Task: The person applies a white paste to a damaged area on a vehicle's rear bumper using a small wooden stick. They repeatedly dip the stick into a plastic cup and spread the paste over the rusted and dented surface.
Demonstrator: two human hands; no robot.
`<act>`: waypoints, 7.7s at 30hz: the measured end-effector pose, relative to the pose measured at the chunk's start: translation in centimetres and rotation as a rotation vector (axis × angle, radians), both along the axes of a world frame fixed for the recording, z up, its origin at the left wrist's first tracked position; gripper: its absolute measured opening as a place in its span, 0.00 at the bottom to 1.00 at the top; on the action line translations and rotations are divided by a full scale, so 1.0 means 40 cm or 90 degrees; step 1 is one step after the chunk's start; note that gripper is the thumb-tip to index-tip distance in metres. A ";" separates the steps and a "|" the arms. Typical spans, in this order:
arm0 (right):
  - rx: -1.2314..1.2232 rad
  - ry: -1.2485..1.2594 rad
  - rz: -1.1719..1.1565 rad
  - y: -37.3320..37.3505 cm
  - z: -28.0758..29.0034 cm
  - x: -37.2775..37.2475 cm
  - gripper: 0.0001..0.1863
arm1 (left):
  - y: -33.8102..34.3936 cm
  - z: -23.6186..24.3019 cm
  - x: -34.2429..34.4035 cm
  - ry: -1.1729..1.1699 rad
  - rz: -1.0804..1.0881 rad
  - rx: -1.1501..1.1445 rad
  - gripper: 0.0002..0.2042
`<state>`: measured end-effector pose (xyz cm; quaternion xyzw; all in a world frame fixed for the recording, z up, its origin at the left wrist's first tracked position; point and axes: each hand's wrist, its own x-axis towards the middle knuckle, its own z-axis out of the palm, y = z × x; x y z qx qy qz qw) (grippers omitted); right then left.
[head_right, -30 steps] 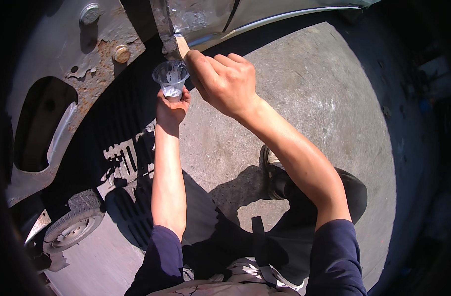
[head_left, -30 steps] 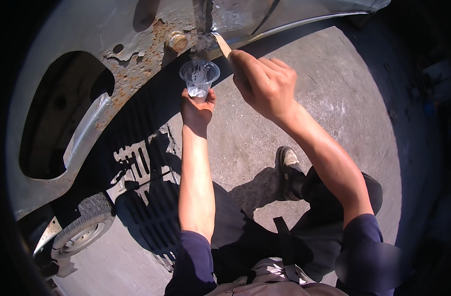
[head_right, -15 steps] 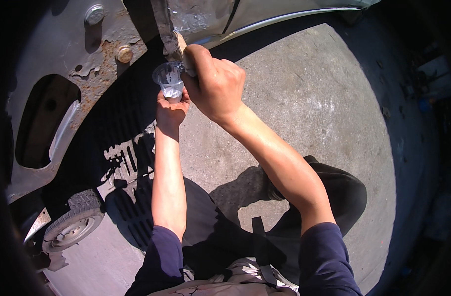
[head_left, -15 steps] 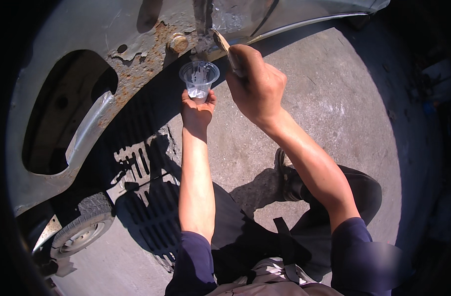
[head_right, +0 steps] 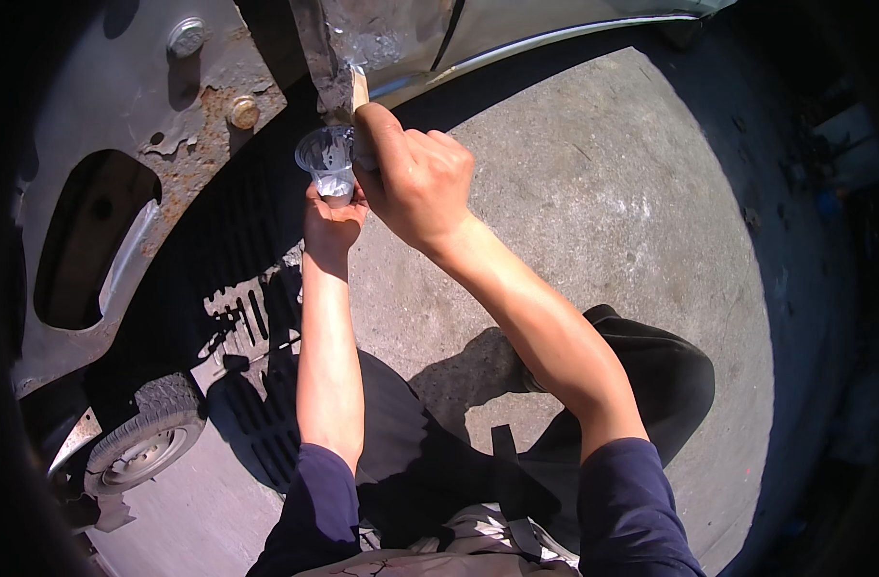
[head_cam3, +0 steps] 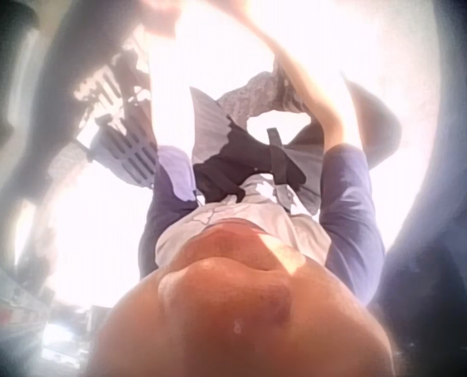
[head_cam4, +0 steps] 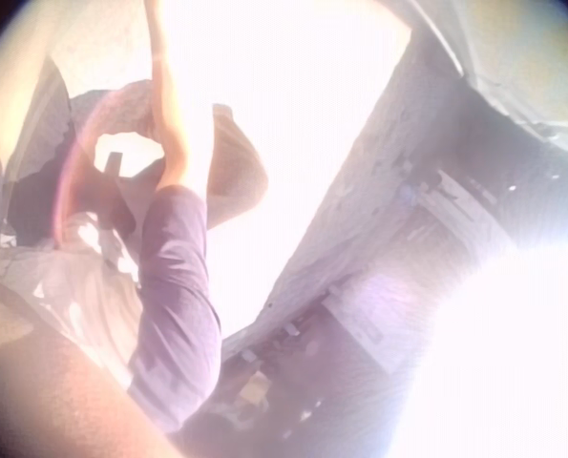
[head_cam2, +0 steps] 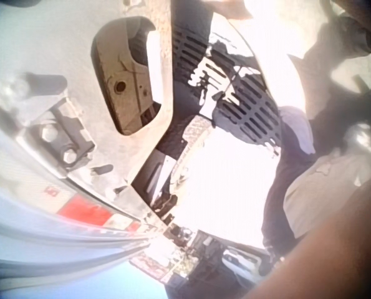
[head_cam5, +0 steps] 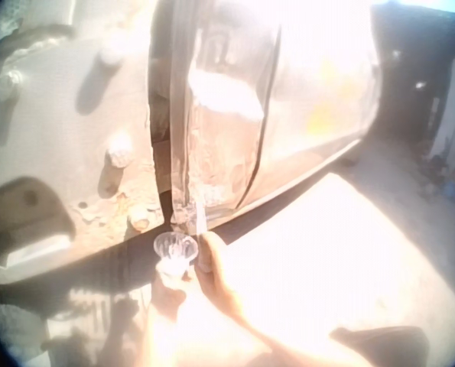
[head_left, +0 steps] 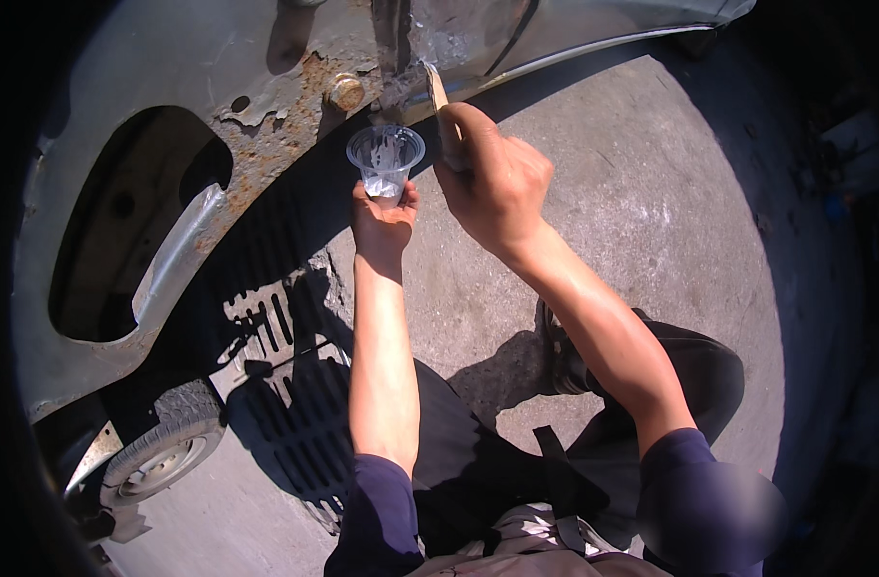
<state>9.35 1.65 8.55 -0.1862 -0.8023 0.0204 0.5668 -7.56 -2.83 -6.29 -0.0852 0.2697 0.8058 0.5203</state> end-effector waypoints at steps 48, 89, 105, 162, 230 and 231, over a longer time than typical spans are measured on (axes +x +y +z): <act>-1.198 0.713 0.603 -0.120 0.066 -0.053 0.17 | -0.030 -0.075 -0.022 0.103 -0.101 0.218 0.25; -0.006 0.043 -0.010 -0.042 0.066 -0.082 0.33 | -0.003 -0.009 -0.001 -0.029 -0.011 0.010 0.25; -0.098 0.090 0.047 -0.087 0.067 -0.017 0.29 | 0.011 -0.006 -0.001 -0.118 0.030 -0.078 0.28; -0.321 0.003 0.057 0.113 -0.155 0.001 0.15 | -0.009 -0.045 -0.007 -0.031 0.011 -0.131 0.25; -0.004 -0.054 0.017 0.081 -0.075 0.019 0.18 | -0.048 0.022 0.005 -0.031 0.031 -0.170 0.21; 0.001 -0.047 0.016 0.086 -0.077 0.012 0.19 | -0.049 0.022 0.004 -0.015 0.020 -0.166 0.21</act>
